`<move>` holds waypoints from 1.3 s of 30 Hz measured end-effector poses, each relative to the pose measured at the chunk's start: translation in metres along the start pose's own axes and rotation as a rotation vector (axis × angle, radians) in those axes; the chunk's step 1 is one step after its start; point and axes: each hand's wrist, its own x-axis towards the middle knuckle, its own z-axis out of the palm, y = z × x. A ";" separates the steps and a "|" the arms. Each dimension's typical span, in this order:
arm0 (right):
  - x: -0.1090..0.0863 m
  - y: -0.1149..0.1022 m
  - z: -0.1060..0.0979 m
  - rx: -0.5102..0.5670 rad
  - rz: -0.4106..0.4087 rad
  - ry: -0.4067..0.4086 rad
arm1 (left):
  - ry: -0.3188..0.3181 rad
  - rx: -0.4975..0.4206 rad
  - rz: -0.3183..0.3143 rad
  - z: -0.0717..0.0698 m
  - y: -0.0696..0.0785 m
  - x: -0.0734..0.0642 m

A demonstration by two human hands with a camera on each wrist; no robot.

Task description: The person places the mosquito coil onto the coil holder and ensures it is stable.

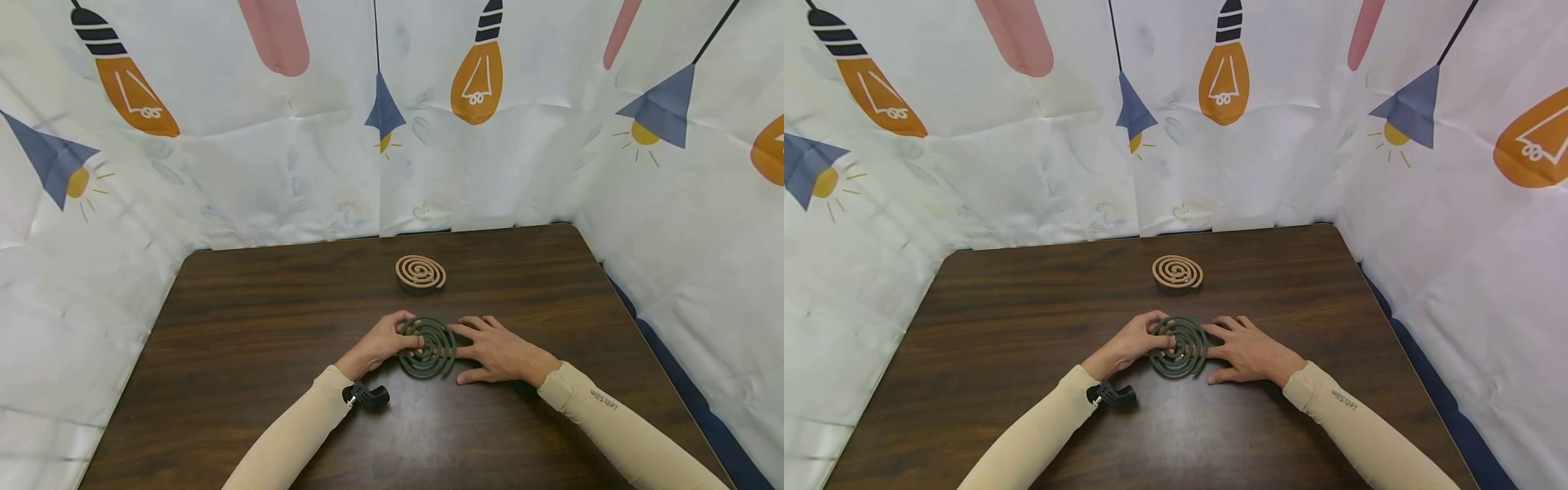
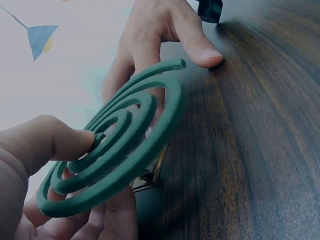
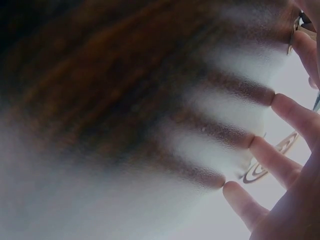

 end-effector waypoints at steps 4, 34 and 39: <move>0.000 0.000 0.000 0.000 -0.001 0.002 | -0.012 0.012 0.007 0.000 0.000 0.001; 0.000 0.000 0.002 0.008 -0.006 0.003 | 0.018 0.059 0.030 0.002 -0.001 0.001; 0.000 0.001 0.001 0.004 -0.005 0.005 | 0.011 0.031 0.022 0.002 -0.001 0.002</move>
